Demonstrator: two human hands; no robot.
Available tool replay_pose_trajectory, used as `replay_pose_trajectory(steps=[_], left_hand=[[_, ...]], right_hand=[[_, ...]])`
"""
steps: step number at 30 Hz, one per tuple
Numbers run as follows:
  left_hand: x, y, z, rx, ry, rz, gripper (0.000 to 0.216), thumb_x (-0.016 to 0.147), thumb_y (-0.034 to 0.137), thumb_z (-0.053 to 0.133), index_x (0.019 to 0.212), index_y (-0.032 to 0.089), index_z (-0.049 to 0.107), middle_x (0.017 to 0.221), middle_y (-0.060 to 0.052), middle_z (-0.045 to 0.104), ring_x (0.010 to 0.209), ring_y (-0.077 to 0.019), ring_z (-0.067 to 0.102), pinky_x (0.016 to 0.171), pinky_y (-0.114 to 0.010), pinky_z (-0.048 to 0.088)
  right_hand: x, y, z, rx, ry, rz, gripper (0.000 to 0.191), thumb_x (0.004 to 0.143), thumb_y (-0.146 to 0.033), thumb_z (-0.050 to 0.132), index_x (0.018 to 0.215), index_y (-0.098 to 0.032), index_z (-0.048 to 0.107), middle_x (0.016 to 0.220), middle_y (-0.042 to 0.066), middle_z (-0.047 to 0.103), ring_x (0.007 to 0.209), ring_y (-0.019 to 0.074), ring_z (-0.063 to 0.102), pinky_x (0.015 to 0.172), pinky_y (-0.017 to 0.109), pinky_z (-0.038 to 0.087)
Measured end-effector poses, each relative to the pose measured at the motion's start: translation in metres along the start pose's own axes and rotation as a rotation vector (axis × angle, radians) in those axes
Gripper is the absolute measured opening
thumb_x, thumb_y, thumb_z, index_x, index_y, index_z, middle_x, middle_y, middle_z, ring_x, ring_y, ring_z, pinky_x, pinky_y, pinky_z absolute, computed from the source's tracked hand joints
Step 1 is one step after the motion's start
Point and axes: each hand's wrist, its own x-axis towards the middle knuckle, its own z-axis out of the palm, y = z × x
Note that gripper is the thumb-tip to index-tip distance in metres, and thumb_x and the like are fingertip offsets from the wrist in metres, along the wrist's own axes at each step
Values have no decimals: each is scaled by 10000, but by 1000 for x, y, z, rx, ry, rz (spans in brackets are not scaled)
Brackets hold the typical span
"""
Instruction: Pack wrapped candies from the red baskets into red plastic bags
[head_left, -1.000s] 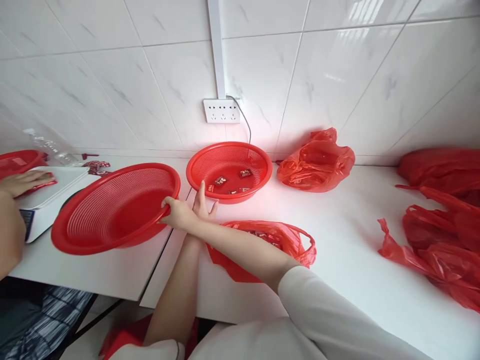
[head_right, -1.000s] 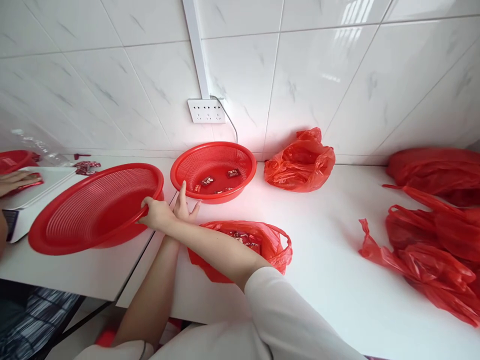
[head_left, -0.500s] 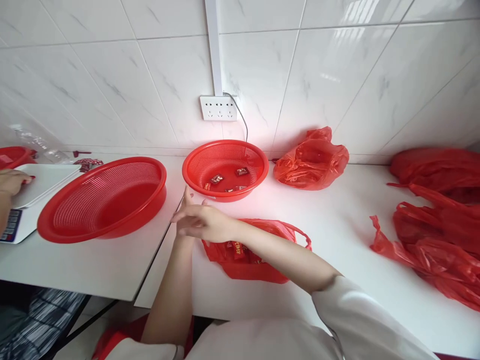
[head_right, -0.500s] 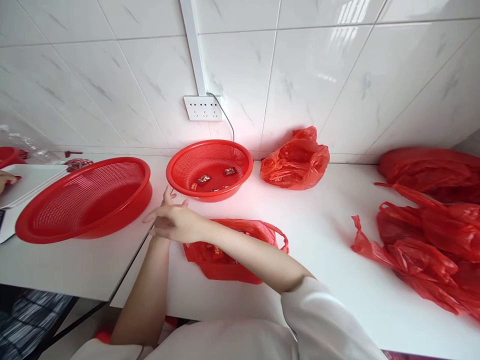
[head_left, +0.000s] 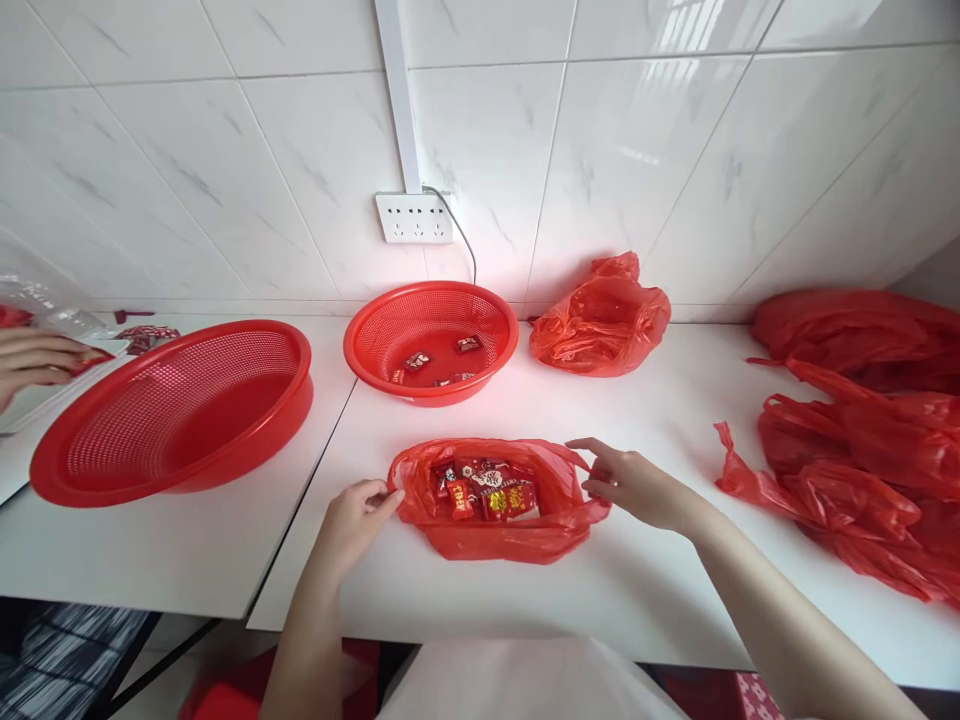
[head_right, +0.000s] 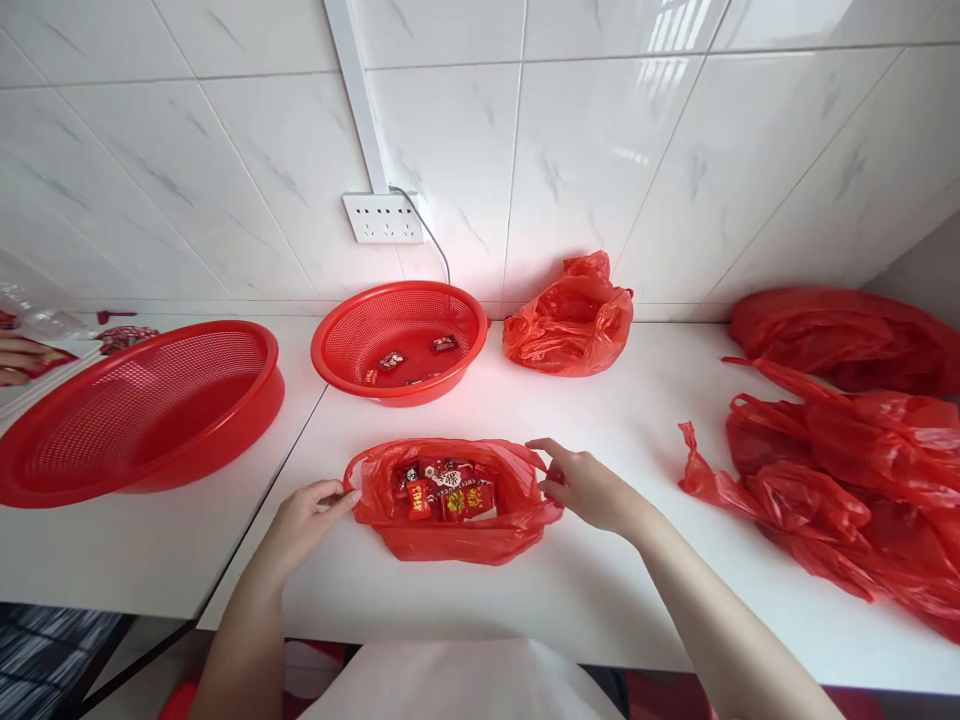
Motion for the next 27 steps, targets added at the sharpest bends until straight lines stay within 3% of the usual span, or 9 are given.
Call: replay_pose_trajectory(steps=[4, 7, 9, 12, 14, 17, 19, 22, 27], left_hand=[[7, 28, -13, -344, 273, 188, 233, 800, 435, 656, 852, 210, 685, 1145, -56, 635, 1026, -228, 623, 842, -314, 512], [10, 64, -35, -558, 408, 407, 135, 793, 345, 685, 856, 229, 712, 1226, -56, 632, 1167, -255, 577, 969, -378, 490], [12, 90, -51, -666, 416, 571, 113, 811, 317, 664, 884, 249, 719, 1203, -49, 661, 1232, -262, 543, 1051, -434, 437], [14, 127, -67, -770, 290, 789, 150, 814, 331, 658, 940, 262, 699, 1197, -43, 667, 1228, -271, 553, 1065, -470, 430], [16, 148, -67, -772, 157, 863, 311, 816, 366, 657, 1116, 288, 639, 1076, -47, 692, 1114, -267, 626, 989, -470, 493], [22, 173, -50, -580, -170, 813, 541, 813, 339, 677, 1319, 294, 492, 812, -7, 653, 772, -191, 678, 789, -383, 570], [28, 183, -31, -443, -322, 762, 500, 808, 302, 692, 1276, 274, 517, 818, -2, 626, 688, -145, 624, 687, -313, 550], [35, 188, -8, -455, -338, 781, 134, 875, 330, 615, 927, 206, 617, 750, 0, 554, 637, -107, 530, 590, -247, 468], [36, 180, -2, -646, -384, 620, 350, 965, 457, 425, 782, 190, 560, 563, 56, 282, 444, -69, 239, 415, -233, 210]], right_hand=[[-9, -12, -32, 103, 119, -195, 318, 895, -307, 544, 1210, -308, 579, 741, 10, 671, 619, 165, 600, 582, 317, 511], [-10, -30, -62, 356, 421, -422, 221, 858, -304, 645, 1074, -259, 638, 790, 26, 668, 626, 144, 607, 558, 284, 527], [-10, -49, -76, 506, 657, -579, 153, 823, -275, 702, 965, -245, 653, 830, 25, 662, 677, 145, 629, 605, 288, 559], [-7, -82, -85, 538, 860, -751, 134, 817, -233, 714, 937, -250, 657, 881, 24, 665, 807, 168, 658, 729, 326, 585], [-5, -105, -83, 459, 867, -852, 129, 846, -226, 678, 972, -249, 658, 926, 33, 676, 885, 183, 664, 791, 344, 581], [2, -134, -75, 230, 765, -979, 133, 902, -197, 583, 1002, -247, 656, 964, 36, 688, 920, 188, 662, 824, 359, 571], [7, -146, -68, 59, 663, -1064, 183, 921, -169, 527, 1026, -258, 648, 966, 27, 692, 914, 188, 657, 821, 364, 567], [16, -153, -59, -70, 623, -1147, 224, 923, -163, 506, 1087, -260, 625, 1029, 35, 682, 981, 202, 640, 856, 375, 555], [30, -137, -47, 28, 662, -986, 317, 921, -124, 444, 1176, -240, 591, 1193, 59, 637, 1125, 206, 597, 951, 392, 514]])
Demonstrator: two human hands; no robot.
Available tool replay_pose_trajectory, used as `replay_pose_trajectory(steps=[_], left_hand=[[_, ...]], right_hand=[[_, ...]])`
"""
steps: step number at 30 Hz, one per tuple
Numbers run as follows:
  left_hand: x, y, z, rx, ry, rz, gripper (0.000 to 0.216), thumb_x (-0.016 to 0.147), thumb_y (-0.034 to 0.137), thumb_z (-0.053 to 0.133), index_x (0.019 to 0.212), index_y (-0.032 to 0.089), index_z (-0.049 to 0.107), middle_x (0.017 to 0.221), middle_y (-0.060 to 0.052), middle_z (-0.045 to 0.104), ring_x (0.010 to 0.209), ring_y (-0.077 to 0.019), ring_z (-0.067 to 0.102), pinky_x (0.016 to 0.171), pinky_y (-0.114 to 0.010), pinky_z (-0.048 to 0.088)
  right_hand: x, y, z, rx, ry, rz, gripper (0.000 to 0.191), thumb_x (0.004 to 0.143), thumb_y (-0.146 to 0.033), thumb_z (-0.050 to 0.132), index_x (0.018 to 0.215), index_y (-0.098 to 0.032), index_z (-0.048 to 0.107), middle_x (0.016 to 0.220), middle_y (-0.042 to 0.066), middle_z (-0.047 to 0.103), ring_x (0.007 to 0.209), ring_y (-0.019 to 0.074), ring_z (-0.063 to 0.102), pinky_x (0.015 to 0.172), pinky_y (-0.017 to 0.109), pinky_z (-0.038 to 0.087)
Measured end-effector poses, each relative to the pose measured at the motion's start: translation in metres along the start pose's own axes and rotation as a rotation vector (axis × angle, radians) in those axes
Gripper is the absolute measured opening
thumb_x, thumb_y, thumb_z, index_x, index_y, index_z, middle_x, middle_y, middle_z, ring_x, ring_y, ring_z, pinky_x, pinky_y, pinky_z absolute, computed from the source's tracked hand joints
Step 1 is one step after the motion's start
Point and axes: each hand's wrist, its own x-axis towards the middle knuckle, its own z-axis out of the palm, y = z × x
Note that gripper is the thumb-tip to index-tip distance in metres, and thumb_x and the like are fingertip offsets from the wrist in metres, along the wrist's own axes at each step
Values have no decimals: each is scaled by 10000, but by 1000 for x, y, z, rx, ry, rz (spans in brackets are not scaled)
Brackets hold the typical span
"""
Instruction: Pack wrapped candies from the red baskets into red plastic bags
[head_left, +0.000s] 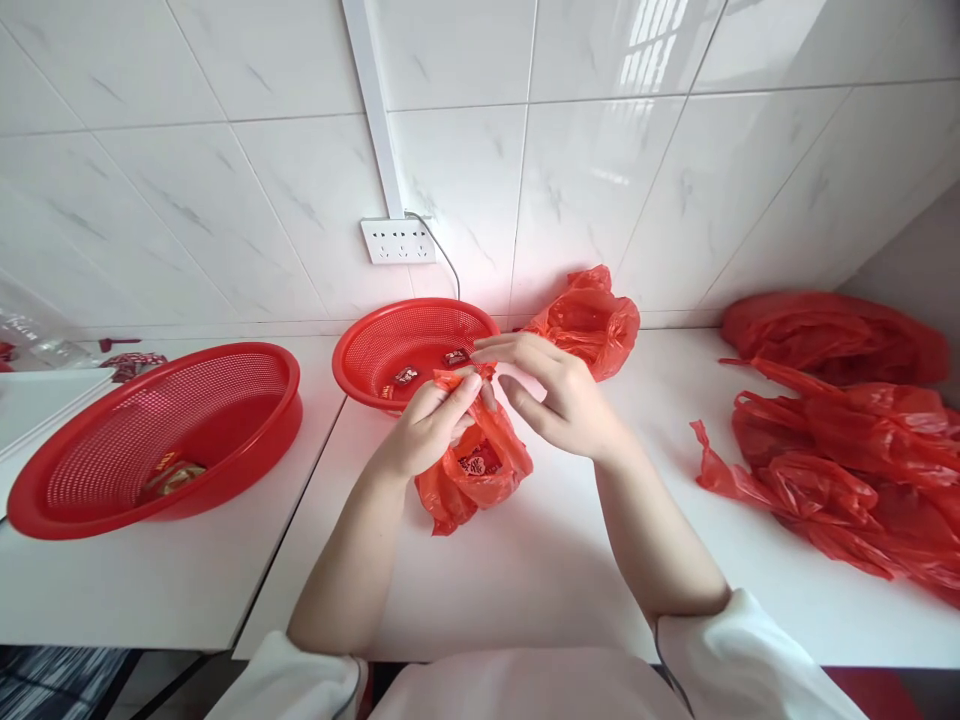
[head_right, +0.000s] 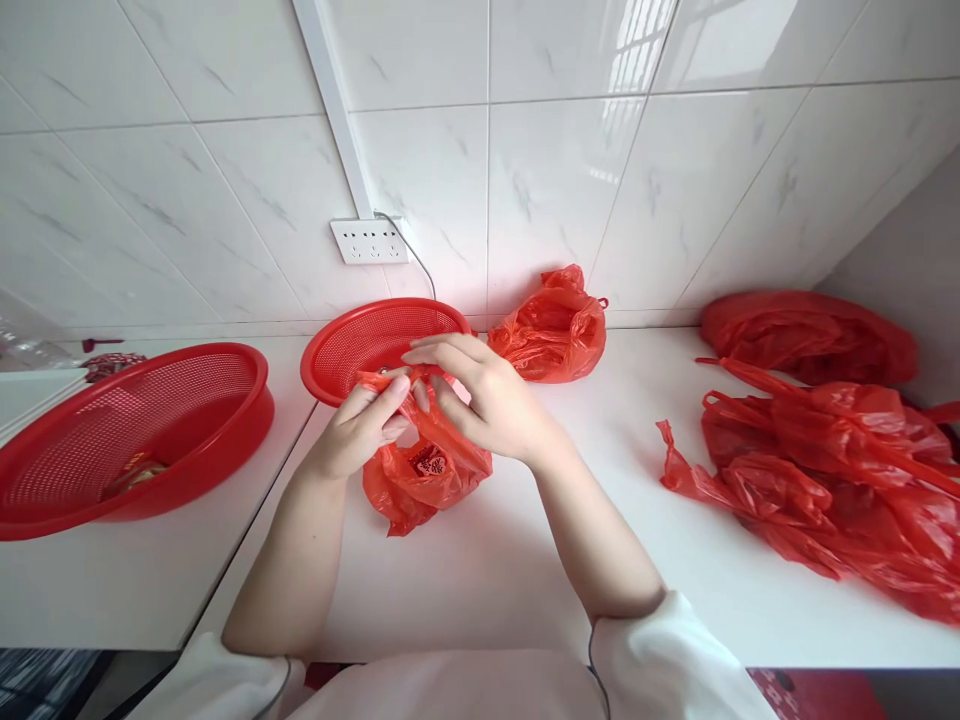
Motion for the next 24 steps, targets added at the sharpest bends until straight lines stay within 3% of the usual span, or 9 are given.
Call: replay_pose_trajectory(steps=[5, 9, 12, 15, 18, 21, 24], left_hand=[[-6, -2, -8, 63, -42, -47, 372, 963, 483, 417, 811, 189, 587, 525, 58, 315, 412, -64, 254, 408, -240, 177], [-6, -6, -11, 80, -56, -83, 344, 960, 477, 436, 773, 199, 513, 441, 88, 266, 374, -60, 218, 402, -233, 166], [-6, -8, -12, 91, -60, -127, 354, 954, 482, 448, 752, 195, 489, 435, 72, 385, 380, -63, 316, 422, -219, 245], [-4, -11, -16, 68, -4, -160, 346, 957, 474, 444, 910, 182, 623, 444, 44, 500, 399, -86, 444, 474, -227, 353], [0, -15, -21, -11, 63, -145, 303, 924, 428, 528, 1003, 184, 688, 441, 47, 514, 404, -85, 456, 498, -233, 392], [1, -14, -20, 40, -31, -91, 187, 839, 320, 650, 967, 195, 705, 661, -3, 662, 500, -93, 532, 530, -241, 438], [-6, -9, -15, 322, -118, 9, 231, 787, 163, 645, 1010, 214, 677, 910, -36, 712, 765, -149, 649, 665, -256, 498]], right_hand=[[-13, 11, 6, 85, 40, 128, 204, 898, -127, 481, 994, -223, 634, 967, 32, 684, 907, 171, 653, 811, 332, 549], [-13, 7, 6, 166, -47, 145, 178, 871, -151, 547, 1026, -219, 604, 998, 34, 669, 921, 167, 640, 844, 337, 541], [-12, 7, 4, 130, -38, 146, 100, 848, -164, 578, 932, -219, 585, 982, 40, 660, 910, 177, 636, 817, 343, 542], [-13, 9, -2, 76, -13, 123, 102, 790, -132, 593, 825, -222, 561, 1177, 76, 622, 1097, 234, 603, 912, 411, 515], [-15, 8, -13, 115, -115, 59, 142, 740, -109, 610, 772, -234, 550, 1372, 69, 523, 1281, 286, 493, 1020, 489, 450], [-17, 8, -15, 288, -254, 53, 141, 762, -154, 650, 801, -247, 552, 1426, 48, 489, 1313, 293, 465, 1022, 497, 452], [-18, 18, -1, 587, -223, 234, 117, 898, -300, 557, 1007, -255, 557, 1378, 73, 528, 1254, 251, 526, 993, 459, 481]])
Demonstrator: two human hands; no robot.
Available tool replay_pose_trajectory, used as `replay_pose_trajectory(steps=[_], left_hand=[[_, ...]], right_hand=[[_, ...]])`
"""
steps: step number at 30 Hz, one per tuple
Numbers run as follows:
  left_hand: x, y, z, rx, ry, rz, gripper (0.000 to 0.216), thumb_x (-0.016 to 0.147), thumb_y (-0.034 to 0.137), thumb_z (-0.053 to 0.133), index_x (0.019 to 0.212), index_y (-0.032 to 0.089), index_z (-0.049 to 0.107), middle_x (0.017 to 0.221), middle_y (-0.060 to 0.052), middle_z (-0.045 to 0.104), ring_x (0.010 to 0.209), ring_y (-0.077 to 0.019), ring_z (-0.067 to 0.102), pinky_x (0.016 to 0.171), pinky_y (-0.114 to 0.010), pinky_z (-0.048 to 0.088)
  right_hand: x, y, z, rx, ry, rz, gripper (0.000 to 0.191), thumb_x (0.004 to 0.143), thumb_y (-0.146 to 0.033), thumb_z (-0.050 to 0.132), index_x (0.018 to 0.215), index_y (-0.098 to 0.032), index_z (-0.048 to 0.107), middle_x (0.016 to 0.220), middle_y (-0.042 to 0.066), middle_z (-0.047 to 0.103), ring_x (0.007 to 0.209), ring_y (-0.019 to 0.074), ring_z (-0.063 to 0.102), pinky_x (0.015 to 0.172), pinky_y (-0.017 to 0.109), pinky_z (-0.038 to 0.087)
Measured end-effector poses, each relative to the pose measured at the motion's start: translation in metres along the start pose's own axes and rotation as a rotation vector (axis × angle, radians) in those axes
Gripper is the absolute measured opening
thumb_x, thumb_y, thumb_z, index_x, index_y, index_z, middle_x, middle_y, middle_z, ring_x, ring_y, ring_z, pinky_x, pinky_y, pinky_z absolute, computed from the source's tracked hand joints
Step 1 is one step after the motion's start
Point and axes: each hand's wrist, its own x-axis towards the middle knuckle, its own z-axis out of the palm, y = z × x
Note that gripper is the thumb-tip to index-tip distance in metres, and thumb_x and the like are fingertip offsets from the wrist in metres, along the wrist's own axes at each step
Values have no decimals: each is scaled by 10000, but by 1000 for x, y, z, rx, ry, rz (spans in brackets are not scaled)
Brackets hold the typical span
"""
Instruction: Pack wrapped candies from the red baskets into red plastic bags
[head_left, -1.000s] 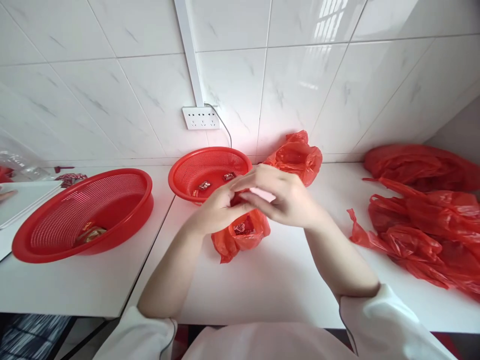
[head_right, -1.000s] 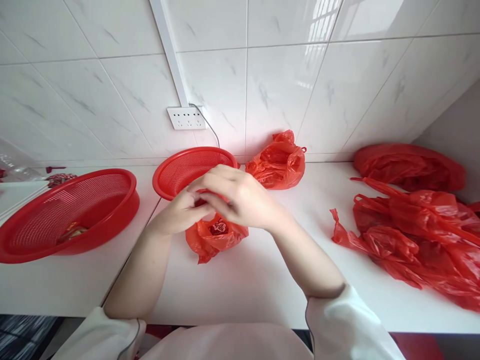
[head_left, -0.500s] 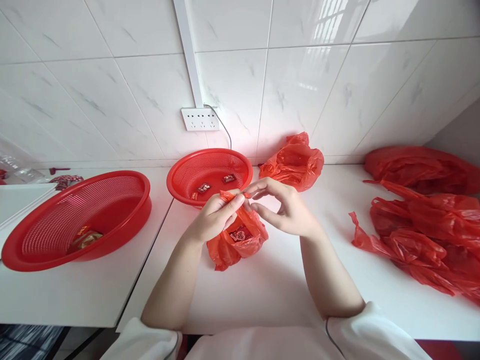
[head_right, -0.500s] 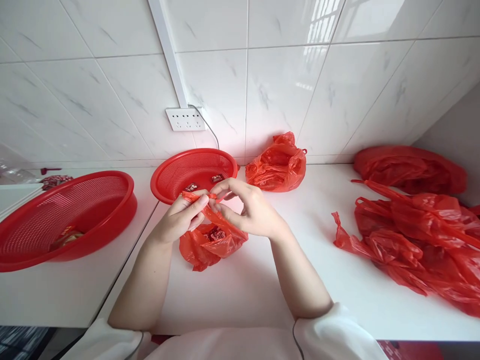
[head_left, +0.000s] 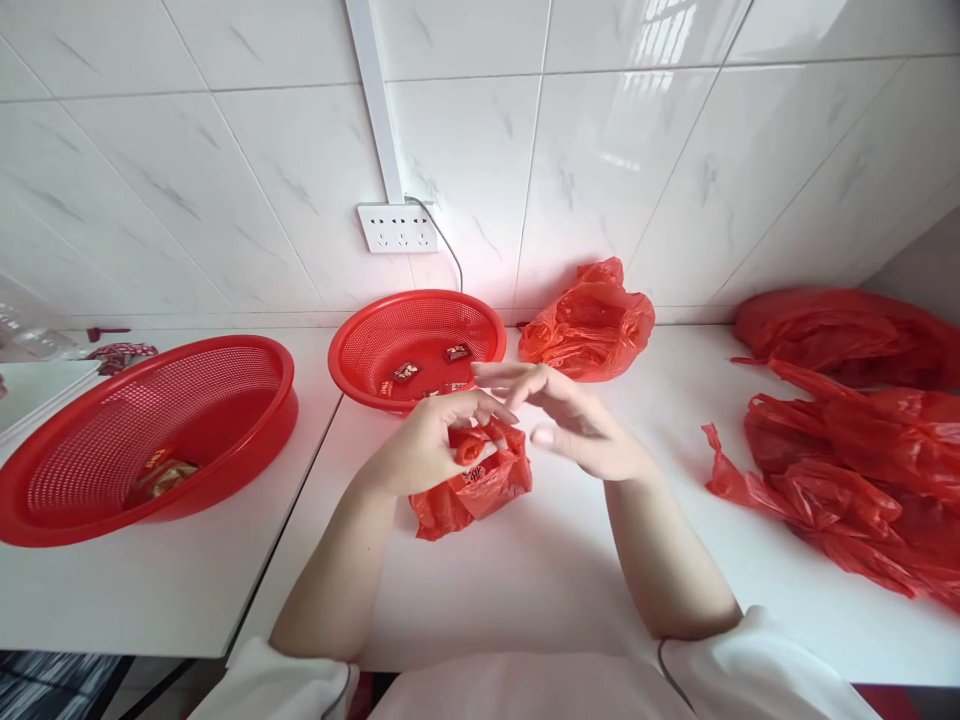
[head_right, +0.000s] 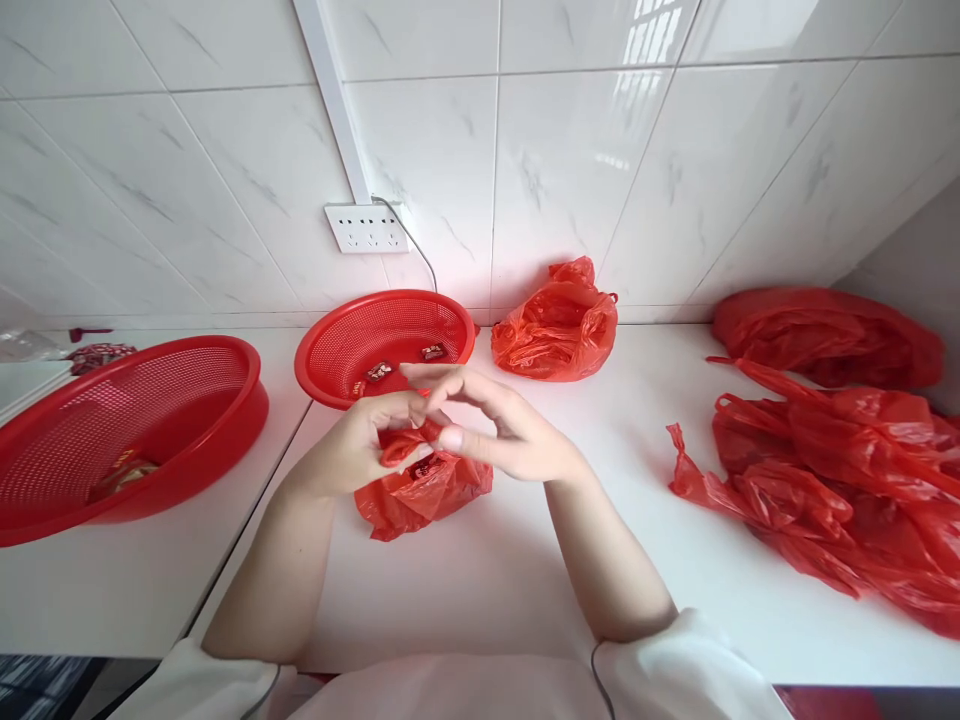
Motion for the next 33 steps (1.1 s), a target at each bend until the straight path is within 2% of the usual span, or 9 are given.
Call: replay_pose_trajectory(steps=[3, 6, 8, 11, 14, 19, 22, 27, 33], left_hand=[[-5, 2, 3, 414, 153, 111, 315, 758, 49, 557, 992, 236, 653, 921, -5, 707, 783, -145, 643, 687, -252, 487], [-3, -6, 4, 698, 382, 293, 301, 753, 8, 511, 911, 232, 637, 892, 2, 701, 789, -147, 641, 709, -258, 481], [2, -13, 4, 707, 470, 388, 266, 783, 15, 510, 882, 230, 633, 924, -9, 702, 851, -152, 653, 752, -261, 496], [7, -19, 2, 597, 519, 446, 215, 813, 46, 543, 847, 226, 653, 956, -26, 707, 903, -153, 660, 794, -262, 517], [8, -19, -1, 464, 500, 408, 177, 821, 96, 602, 871, 226, 712, 970, -31, 733, 911, -164, 676, 853, -293, 534], [9, -18, -5, 117, 447, 152, 162, 828, 250, 672, 960, 210, 756, 923, -42, 758, 874, -188, 708, 811, -302, 576], [11, -18, -4, 37, 546, 73, 177, 813, 313, 692, 919, 194, 768, 904, -53, 761, 898, -209, 712, 832, -309, 573], [9, -13, -12, 5, 724, 41, 170, 794, 348, 700, 821, 198, 775, 839, -42, 756, 874, -224, 712, 816, -331, 567], [-4, -1, -33, 51, 837, -32, 207, 730, 366, 729, 611, 198, 711, 563, 11, 607, 600, -163, 602, 594, -287, 489]], right_hand=[[8, 26, 6, 232, 46, 198, 249, 979, -362, 417, 1172, -242, 518, 1228, 81, 613, 1031, 182, 641, 888, 386, 533], [14, 44, 7, 313, 18, 278, 325, 938, -335, 514, 1247, -240, 482, 1083, 53, 663, 855, 141, 643, 798, 327, 539], [16, 48, 6, 324, 32, 266, 375, 897, -318, 587, 1252, -243, 493, 1030, 39, 664, 816, 131, 623, 755, 298, 528], [15, 50, 3, 280, 117, 238, 265, 867, -353, 640, 1086, -207, 615, 887, 18, 652, 693, 106, 570, 631, 249, 483], [14, 53, -1, 252, 206, 221, 216, 839, -377, 678, 894, -168, 672, 779, 13, 640, 632, 95, 525, 587, 245, 435], [13, 55, -4, 189, 320, 269, 311, 769, -442, 737, 697, -177, 590, 661, -19, 573, 625, 105, 500, 626, 261, 420], [12, 48, -4, 115, 373, 276, 388, 774, -497, 715, 666, -188, 507, 655, -26, 519, 638, 110, 472, 634, 262, 410], [4, 30, -18, -45, 404, 255, 383, 820, -490, 674, 685, -192, 476, 667, -25, 477, 614, 103, 413, 583, 256, 348], [-29, 3, -58, -507, 386, 203, 303, 832, -420, 686, 713, -199, 517, 686, -9, 549, 640, 130, 475, 618, 275, 375]])
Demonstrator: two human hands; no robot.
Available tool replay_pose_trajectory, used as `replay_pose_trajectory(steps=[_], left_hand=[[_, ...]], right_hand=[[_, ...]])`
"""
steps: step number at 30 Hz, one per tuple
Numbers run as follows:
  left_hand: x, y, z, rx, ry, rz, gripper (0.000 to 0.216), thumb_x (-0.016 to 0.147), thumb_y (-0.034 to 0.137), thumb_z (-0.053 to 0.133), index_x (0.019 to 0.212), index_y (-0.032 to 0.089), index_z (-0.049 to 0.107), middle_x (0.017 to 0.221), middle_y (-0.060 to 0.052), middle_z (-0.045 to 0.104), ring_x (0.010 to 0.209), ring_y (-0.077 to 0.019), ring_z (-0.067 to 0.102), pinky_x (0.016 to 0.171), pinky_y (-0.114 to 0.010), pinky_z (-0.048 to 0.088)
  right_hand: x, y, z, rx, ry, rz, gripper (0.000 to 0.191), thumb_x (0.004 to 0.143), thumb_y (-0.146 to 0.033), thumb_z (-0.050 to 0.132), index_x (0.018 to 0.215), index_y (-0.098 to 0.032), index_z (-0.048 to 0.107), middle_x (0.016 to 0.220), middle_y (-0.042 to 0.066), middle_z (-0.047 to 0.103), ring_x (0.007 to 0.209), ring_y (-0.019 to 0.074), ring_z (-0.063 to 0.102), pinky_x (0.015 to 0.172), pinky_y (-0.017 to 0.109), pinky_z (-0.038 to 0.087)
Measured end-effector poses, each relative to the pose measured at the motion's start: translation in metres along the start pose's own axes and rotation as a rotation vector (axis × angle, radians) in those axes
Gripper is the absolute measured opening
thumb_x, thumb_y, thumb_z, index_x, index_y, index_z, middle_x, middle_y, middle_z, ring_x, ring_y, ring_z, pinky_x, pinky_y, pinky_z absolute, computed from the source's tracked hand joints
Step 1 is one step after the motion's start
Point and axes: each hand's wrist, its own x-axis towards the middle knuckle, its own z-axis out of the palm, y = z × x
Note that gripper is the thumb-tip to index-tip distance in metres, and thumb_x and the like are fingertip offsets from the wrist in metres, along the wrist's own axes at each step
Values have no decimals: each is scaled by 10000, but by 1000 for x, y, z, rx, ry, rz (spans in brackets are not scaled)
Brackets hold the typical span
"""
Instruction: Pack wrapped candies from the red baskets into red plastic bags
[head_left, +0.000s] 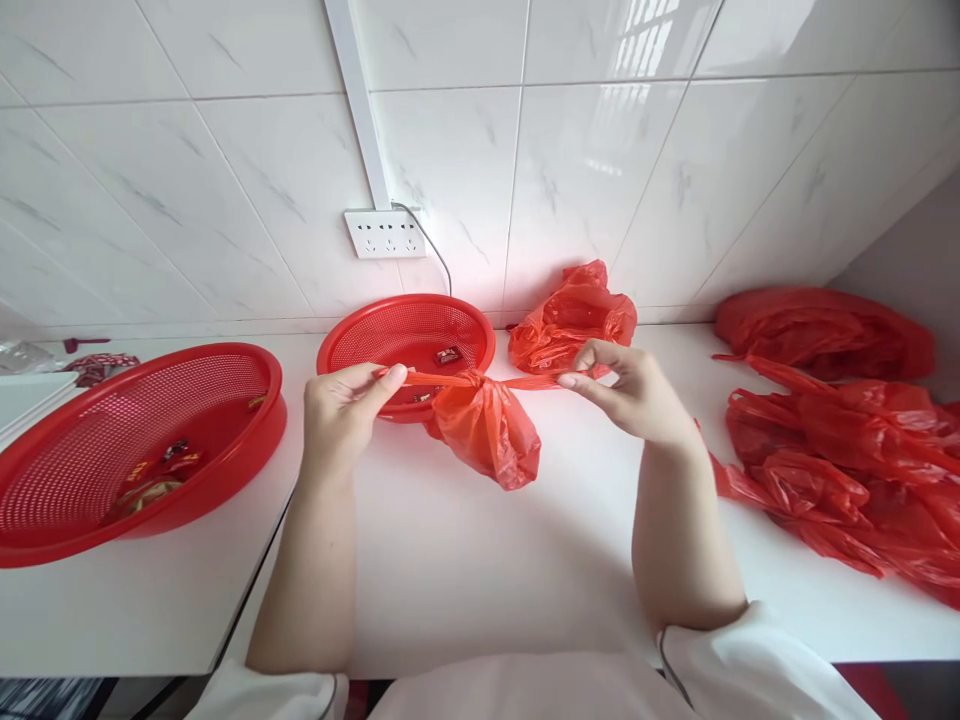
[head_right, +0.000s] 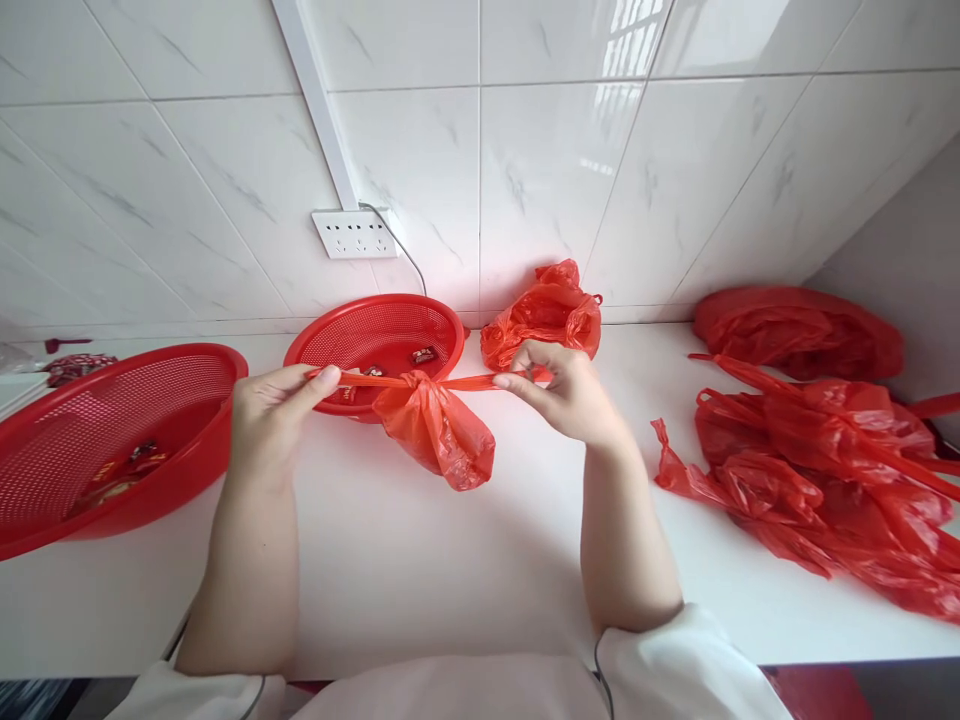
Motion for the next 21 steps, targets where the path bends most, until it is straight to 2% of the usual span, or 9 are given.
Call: replay_pose_trajectory(steps=[4, 7, 9, 12, 16, 19, 21], left_hand=[[1, 4, -11, 28, 113, 16, 226, 724, 321, 726, 552, 194, 652, 473, 43, 411, 508, -105, 446, 521, -259, 382], [2, 3, -15, 65, 135, 0, 242, 739, 344, 712, 560, 196, 646, 494, 40, 423, 524, -110, 455, 545, -266, 388], [3, 1, -17, 120, 32, -53, 224, 753, 389, 701, 626, 205, 689, 553, 23, 526, 593, -141, 534, 594, -279, 424], [7, -3, -21, 224, -180, -129, 239, 767, 449, 682, 730, 220, 739, 678, -7, 660, 735, -194, 623, 692, -305, 468], [11, -11, -23, 359, -462, -200, 270, 778, 485, 647, 767, 233, 742, 763, -25, 721, 807, -232, 663, 768, -343, 492], [13, -19, -20, 451, -609, -252, 267, 769, 493, 642, 833, 252, 737, 848, -33, 738, 879, -255, 676, 819, -365, 504], [13, -23, -17, 470, -631, -283, 312, 777, 503, 624, 972, 279, 717, 970, -37, 737, 961, -262, 670, 861, -376, 505]], right_hand=[[-18, 12, -39, -215, 64, -52, 243, 825, -409, 693, 747, -219, 562, 728, 6, 597, 693, 170, 546, 671, 305, 412], [-27, 20, -57, -255, 153, -17, 239, 838, -432, 668, 751, -235, 563, 761, 15, 618, 764, 206, 588, 711, 328, 431], [-30, 22, -62, -256, 139, 48, 251, 846, -456, 650, 762, -237, 560, 794, 18, 633, 799, 217, 600, 711, 329, 433], [-29, 20, -63, -264, 16, 139, 274, 847, -484, 637, 776, -229, 568, 797, 9, 636, 780, 203, 593, 677, 311, 414], [-21, 15, -55, -307, -104, 206, 307, 885, -505, 564, 775, -218, 583, 780, 6, 640, 727, 181, 582, 660, 304, 414], [-10, 12, -31, -333, -131, 229, 321, 901, -527, 512, 890, -227, 627, 946, 40, 685, 854, 212, 624, 759, 337, 466], [-3, 11, -3, -369, -163, 231, 376, 881, -554, 522, 1054, -236, 623, 1120, 70, 665, 1010, 247, 613, 852, 372, 472]])
